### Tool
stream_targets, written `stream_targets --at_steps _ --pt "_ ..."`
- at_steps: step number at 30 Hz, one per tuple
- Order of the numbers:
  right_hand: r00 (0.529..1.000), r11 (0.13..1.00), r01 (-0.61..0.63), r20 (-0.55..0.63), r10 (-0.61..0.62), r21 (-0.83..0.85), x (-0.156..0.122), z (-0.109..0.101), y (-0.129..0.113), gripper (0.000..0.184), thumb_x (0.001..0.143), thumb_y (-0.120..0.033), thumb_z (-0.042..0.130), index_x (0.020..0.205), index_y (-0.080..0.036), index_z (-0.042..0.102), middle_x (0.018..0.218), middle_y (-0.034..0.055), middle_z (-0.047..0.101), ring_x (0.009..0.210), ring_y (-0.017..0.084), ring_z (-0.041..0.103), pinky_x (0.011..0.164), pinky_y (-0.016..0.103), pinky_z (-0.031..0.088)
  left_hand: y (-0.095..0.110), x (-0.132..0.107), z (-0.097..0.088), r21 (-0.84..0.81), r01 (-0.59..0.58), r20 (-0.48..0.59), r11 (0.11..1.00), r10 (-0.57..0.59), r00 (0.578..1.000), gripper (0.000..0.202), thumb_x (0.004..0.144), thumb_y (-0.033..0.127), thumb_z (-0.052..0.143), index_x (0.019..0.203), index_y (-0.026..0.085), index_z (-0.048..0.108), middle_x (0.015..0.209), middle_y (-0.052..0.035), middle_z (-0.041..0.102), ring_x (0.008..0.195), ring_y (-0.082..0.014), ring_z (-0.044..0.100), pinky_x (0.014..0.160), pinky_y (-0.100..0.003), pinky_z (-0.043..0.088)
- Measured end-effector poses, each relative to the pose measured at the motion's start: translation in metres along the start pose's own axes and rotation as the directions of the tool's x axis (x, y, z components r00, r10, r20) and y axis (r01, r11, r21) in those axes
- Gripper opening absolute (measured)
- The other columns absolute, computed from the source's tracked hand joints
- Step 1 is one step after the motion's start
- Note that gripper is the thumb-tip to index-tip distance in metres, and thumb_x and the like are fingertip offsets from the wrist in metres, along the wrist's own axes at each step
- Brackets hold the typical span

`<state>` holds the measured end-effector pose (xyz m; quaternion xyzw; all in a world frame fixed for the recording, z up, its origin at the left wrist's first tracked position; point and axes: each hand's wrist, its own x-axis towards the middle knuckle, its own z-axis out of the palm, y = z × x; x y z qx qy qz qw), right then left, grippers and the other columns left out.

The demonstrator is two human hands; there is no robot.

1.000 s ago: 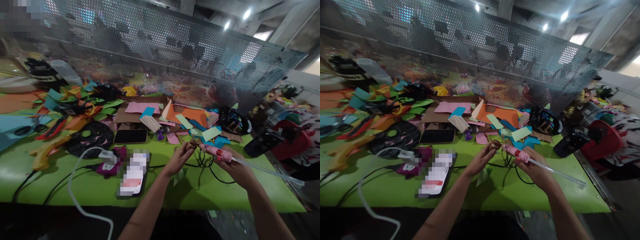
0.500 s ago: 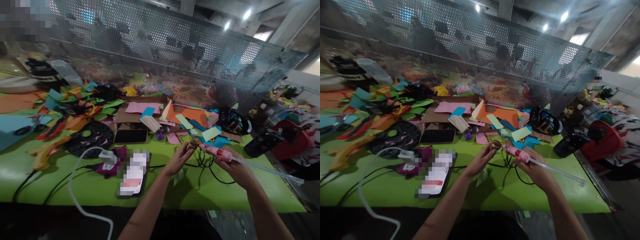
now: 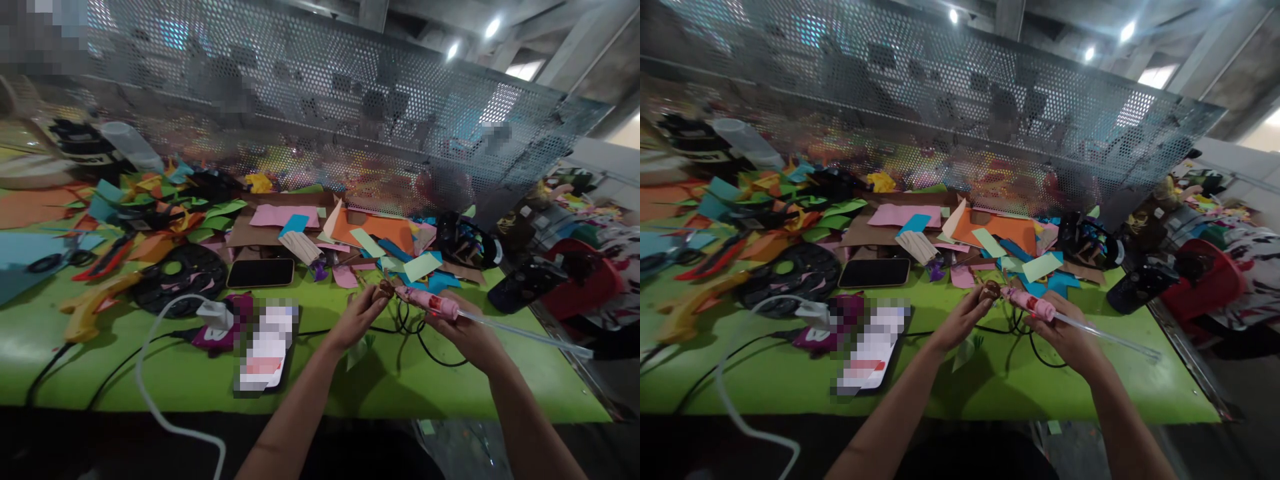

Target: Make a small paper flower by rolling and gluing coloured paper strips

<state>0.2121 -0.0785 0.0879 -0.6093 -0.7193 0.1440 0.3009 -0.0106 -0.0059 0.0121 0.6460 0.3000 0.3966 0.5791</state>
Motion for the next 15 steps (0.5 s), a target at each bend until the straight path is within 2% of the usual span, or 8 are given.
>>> stream_targets --at_steps 4,9,15 --pt "1.0 1.0 0.012 -0.015 -0.011 0.027 0.0016 0.001 0.0016 0.027 0.089 -0.048 0.06 0.083 -0.022 0.061 0.082 0.0039 0.064 0.074 0.02 0.058 0.065 0.03 0.046 0.0002 0.0001 0.0004 0.0 0.017 0.004 1.0 -0.017 1.0 0.056 0.09 0.062 0.049 0.122 0.016 0.057 0.125 -0.0105 0.062 0.12 -0.0255 0.053 0.105 -0.034 0.041" --pt "1.0 0.999 0.008 0.014 -0.008 0.05 0.0022 0.0011 0.0004 0.029 0.087 -0.048 0.062 0.075 -0.022 0.055 0.073 0.0006 0.058 0.065 0.017 0.053 0.06 0.029 0.044 0.0008 -0.0004 0.0003 0.002 0.007 0.003 1.0 -0.007 1.0 0.057 0.09 0.062 0.049 0.122 0.016 0.056 0.121 -0.0095 0.064 0.118 -0.025 0.053 0.104 -0.034 0.04" --pt "1.0 0.998 0.026 -0.006 -0.025 0.063 0.0046 0.0028 -0.0011 0.026 0.088 -0.046 0.061 0.08 -0.022 0.06 0.077 0.0024 0.059 0.069 0.019 0.054 0.063 0.03 0.044 0.0011 -0.0001 0.001 -0.006 0.019 0.009 1.0 -0.019 1.0 0.056 0.089 0.063 0.049 0.121 0.017 0.058 0.119 -0.009 0.063 0.115 -0.0257 0.053 0.1 -0.035 0.042"
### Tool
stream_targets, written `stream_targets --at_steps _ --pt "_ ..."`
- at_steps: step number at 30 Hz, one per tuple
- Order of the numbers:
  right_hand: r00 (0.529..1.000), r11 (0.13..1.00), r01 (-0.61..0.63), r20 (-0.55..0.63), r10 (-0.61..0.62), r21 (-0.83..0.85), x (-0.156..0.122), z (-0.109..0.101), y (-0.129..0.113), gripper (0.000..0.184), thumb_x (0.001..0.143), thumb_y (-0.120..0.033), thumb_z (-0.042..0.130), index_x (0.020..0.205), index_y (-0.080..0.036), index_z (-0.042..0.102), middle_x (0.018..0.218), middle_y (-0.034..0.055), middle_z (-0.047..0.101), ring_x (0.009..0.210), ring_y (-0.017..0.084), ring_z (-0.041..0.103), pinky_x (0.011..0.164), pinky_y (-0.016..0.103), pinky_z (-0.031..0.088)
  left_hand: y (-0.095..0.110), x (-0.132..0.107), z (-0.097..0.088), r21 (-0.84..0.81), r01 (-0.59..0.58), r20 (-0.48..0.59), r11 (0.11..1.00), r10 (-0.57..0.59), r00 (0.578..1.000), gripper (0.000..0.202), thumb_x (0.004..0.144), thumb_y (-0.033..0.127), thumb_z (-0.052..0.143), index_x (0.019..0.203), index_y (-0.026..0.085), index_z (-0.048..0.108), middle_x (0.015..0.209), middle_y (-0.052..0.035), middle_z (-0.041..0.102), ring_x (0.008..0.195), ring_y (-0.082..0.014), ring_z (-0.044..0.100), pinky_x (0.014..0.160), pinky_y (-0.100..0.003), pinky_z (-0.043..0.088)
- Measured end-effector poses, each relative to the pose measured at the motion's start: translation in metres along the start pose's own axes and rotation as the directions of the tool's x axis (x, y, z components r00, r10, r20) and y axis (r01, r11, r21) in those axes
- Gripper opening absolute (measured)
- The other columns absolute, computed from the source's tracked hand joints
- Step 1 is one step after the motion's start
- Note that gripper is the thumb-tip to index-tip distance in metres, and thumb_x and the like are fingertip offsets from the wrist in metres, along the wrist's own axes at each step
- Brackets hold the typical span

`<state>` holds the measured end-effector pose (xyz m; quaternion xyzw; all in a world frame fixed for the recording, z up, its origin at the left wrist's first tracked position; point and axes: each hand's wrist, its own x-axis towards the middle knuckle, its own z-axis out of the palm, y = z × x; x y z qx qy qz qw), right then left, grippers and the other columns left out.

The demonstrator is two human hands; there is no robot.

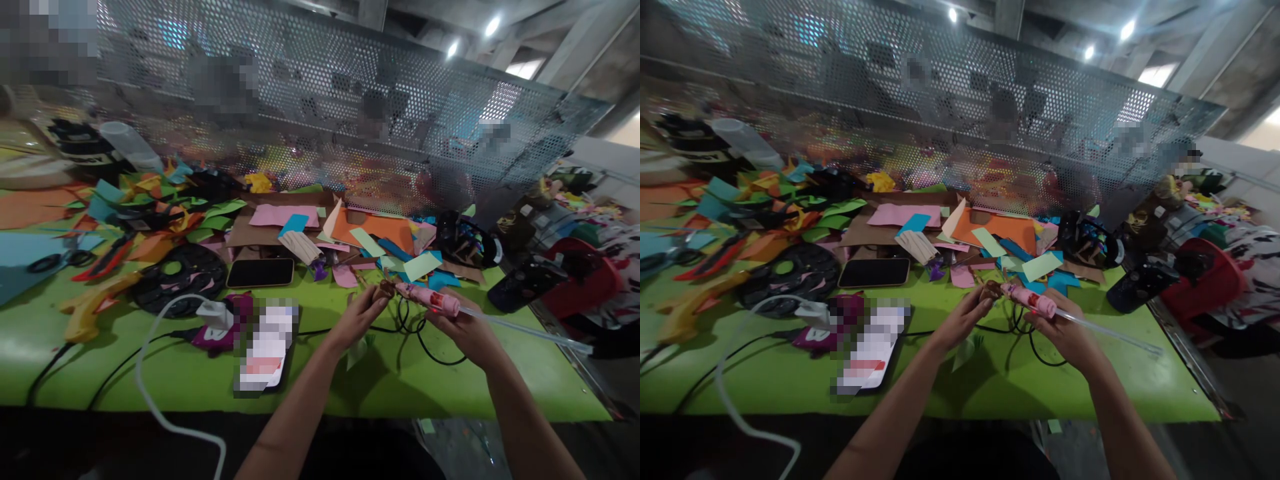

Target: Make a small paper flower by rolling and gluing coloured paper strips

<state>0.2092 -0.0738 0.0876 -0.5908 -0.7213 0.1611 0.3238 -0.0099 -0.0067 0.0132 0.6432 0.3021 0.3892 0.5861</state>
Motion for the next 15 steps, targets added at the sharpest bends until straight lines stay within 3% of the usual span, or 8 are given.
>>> stream_targets --at_steps 5,15 --pt "1.0 0.999 0.014 -0.005 -0.014 0.052 0.0022 0.0024 -0.0055 0.026 0.087 -0.046 0.063 0.078 -0.022 0.057 0.074 0.0009 0.058 0.066 0.017 0.053 0.062 0.029 0.045 0.0011 -0.0003 0.0008 -0.005 0.014 0.003 1.0 -0.014 1.0 0.058 0.088 0.065 0.05 0.12 0.018 0.058 0.115 -0.0082 0.063 0.112 -0.0248 0.053 0.098 -0.033 0.043" --pt "1.0 0.998 -0.024 0.005 0.024 -0.051 -0.0042 -0.0017 -0.003 0.029 0.088 -0.049 0.061 0.078 -0.022 0.055 0.074 -0.0001 0.056 0.067 0.017 0.052 0.06 0.029 0.042 0.0001 0.0003 -0.0004 -0.004 -0.013 -0.031 1.0 0.013 0.999 0.052 0.091 0.06 0.049 0.12 0.017 0.058 0.118 -0.0092 0.062 0.11 -0.0228 0.054 0.098 -0.032 0.043"
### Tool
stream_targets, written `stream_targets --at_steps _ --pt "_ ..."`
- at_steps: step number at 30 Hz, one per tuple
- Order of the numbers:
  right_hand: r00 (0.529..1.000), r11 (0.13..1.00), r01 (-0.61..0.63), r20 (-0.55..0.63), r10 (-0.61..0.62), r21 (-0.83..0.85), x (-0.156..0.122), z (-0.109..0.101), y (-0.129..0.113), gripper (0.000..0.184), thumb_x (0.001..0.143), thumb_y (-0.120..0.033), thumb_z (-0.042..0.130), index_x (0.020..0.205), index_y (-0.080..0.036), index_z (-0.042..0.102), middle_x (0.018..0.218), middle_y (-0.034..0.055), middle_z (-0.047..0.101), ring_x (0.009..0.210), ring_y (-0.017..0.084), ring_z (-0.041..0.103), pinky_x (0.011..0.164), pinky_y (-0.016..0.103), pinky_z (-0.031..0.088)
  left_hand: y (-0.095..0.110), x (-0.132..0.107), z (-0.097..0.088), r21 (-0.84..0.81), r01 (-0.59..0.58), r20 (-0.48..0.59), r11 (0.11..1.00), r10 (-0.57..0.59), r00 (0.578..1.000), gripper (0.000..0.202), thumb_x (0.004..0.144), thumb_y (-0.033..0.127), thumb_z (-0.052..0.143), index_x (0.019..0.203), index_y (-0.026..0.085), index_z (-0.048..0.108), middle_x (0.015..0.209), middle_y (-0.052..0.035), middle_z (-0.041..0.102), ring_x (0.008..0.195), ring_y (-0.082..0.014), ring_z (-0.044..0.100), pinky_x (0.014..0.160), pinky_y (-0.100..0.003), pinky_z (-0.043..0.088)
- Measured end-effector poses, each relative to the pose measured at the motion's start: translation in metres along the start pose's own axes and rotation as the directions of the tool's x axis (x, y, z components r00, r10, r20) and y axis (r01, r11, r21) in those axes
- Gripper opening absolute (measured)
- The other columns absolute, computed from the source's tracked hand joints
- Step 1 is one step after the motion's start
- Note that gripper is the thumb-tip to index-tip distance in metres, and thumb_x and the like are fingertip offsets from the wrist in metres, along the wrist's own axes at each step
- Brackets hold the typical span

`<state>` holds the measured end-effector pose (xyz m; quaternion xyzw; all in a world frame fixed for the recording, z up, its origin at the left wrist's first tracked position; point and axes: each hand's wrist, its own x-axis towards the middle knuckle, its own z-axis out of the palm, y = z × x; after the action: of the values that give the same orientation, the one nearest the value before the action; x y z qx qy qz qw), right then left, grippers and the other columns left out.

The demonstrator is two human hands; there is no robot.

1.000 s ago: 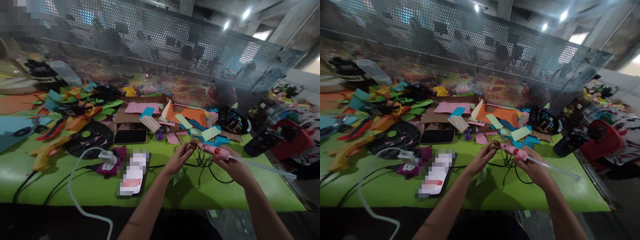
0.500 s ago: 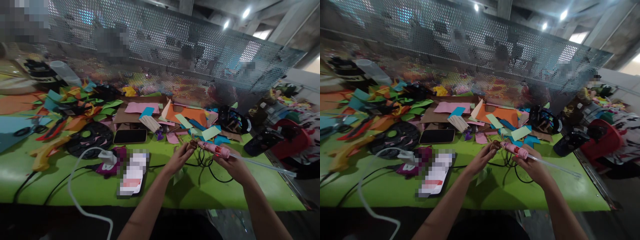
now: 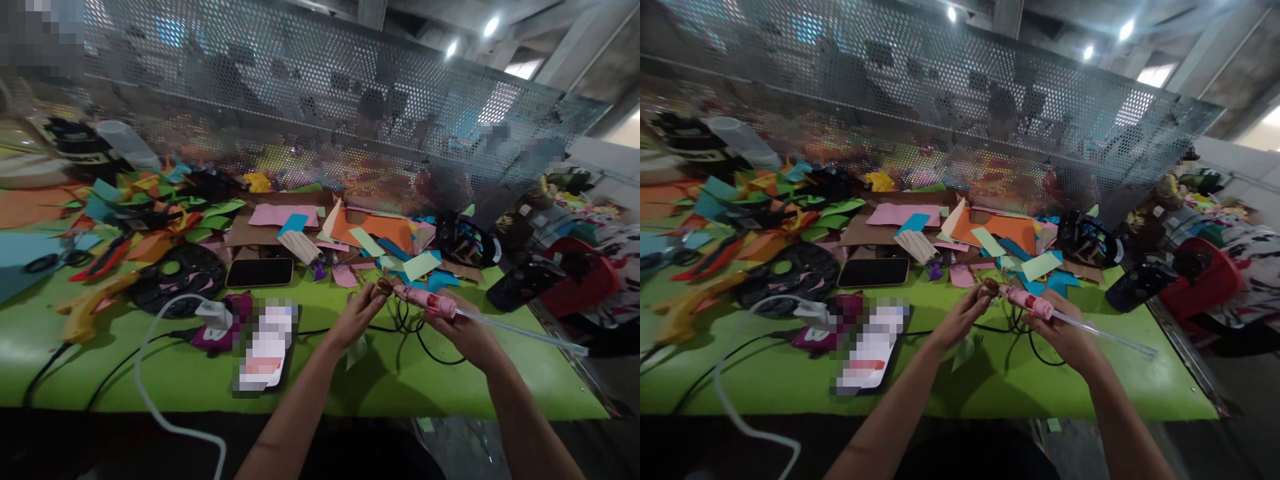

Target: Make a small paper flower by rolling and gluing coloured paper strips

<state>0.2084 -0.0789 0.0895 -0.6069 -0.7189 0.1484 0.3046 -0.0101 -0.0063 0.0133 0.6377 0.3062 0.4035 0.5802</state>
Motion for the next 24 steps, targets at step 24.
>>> stream_targets --at_steps 24 --pt "0.745 0.822 -0.472 -0.355 0.565 0.319 -0.021 -0.022 0.104 0.055 0.076 -0.077 0.052 0.084 -0.022 0.053 0.056 -0.0005 0.058 0.052 0.018 0.056 0.049 0.03 0.044 -0.005 0.004 -0.003 -0.203 0.038 -0.156 0.979 -0.07 0.985 0.05 0.082 0.056 0.066 0.114 0.019 0.062 0.086 -0.0033 0.06 0.083 -0.0159 0.053 0.077 -0.026 0.045"
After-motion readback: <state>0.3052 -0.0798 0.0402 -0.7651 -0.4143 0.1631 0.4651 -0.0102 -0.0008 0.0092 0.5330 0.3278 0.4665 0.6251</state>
